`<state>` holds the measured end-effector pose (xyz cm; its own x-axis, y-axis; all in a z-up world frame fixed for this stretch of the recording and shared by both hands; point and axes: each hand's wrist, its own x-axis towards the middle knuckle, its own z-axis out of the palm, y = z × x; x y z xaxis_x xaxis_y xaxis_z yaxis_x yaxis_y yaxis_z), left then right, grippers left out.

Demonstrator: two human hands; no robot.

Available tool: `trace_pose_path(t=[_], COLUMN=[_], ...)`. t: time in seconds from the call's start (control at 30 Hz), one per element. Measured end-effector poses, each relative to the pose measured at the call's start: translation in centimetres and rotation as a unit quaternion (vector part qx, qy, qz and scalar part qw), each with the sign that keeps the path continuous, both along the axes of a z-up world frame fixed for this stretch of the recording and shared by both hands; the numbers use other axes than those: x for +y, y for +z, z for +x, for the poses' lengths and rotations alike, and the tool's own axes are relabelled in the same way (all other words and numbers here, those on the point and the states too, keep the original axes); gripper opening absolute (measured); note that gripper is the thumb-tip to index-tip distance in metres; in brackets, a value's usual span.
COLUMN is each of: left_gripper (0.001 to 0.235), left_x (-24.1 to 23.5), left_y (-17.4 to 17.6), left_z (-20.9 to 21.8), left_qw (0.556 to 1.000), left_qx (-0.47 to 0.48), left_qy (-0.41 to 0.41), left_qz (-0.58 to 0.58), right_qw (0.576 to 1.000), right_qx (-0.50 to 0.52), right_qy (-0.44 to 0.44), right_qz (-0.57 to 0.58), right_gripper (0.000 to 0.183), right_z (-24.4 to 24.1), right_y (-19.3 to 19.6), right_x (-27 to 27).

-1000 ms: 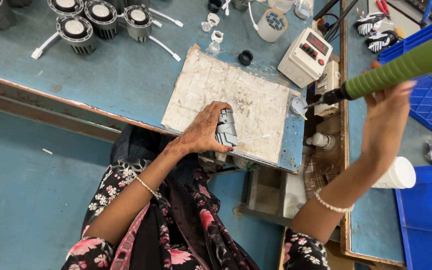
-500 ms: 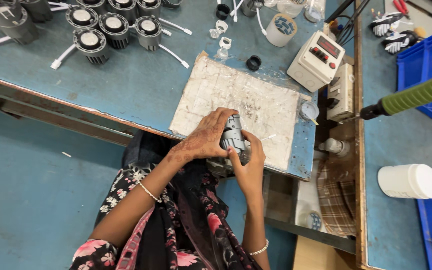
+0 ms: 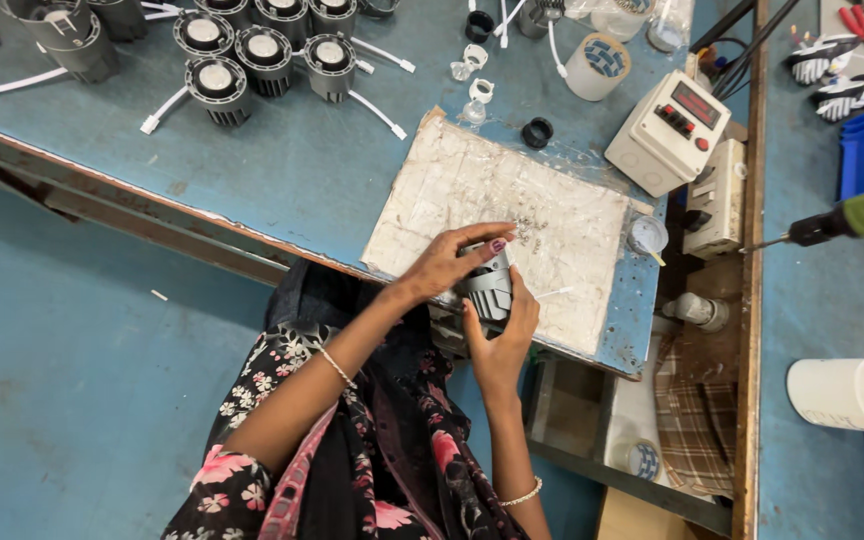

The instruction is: The person assembles cylindrical electronic components by inserting white plastic pieces and securing them with a green power drill. They handle multiple units, placing finished items on the table.

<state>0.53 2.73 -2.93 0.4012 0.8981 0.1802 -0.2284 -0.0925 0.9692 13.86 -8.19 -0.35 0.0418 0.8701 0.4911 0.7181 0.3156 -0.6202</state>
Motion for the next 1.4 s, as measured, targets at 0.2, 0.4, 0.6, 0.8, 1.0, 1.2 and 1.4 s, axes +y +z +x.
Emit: trace_pose_path(t=[0.2, 0.4, 0.6, 0.8, 1.0, 1.2, 1.4], left_gripper=[0.041, 0.039, 0.036, 0.031, 0.031, 0.040, 0.046], left_x=[-1.0, -1.0, -0.9, -1.4, -1.3, -0.7, -0.5], left_y=[1.2, 1.5, 2.1, 2.9, 3.2, 3.0, 2.6], left_z=[-0.2, -0.2, -0.5, 0.0, -0.1, -0.9, -1.2], left_qw=[0.996, 0.995, 0.995, 0.993, 0.992, 0.994, 0.994], left_qx=[0.057, 0.073, 0.084, 0.078, 0.088, 0.096, 0.095], left_qy=[0.066, 0.059, 0.053, 0.091, 0.084, 0.040, 0.015], left_qz=[0.022, 0.030, 0.010, -0.014, -0.040, -0.034, -0.044], right_qw=[1.000, 1.000, 1.000, 0.999, 1.000, 1.000, 1.000], right_qx=[-0.002, 0.001, -0.006, -0.007, 0.000, 0.016, 0.013], right_qy=[0.005, -0.007, -0.009, -0.010, -0.011, -0.013, -0.013], right_qz=[0.011, 0.016, 0.017, 0.032, 0.005, -0.006, -0.005], right_gripper=[0.072, 0.073, 0.072, 0.074, 0.078, 0.080, 0.079], right_z=[-0.1, -0.3, -0.3, -0.3, 0.2, 0.4, 0.5], right_y=[-0.4, -0.1, 0.1, -0.5, -1.0, -1.5, -1.8], right_x=[-0.1, 0.2, 0.4, 0.8, 0.8, 0.7, 0.8])
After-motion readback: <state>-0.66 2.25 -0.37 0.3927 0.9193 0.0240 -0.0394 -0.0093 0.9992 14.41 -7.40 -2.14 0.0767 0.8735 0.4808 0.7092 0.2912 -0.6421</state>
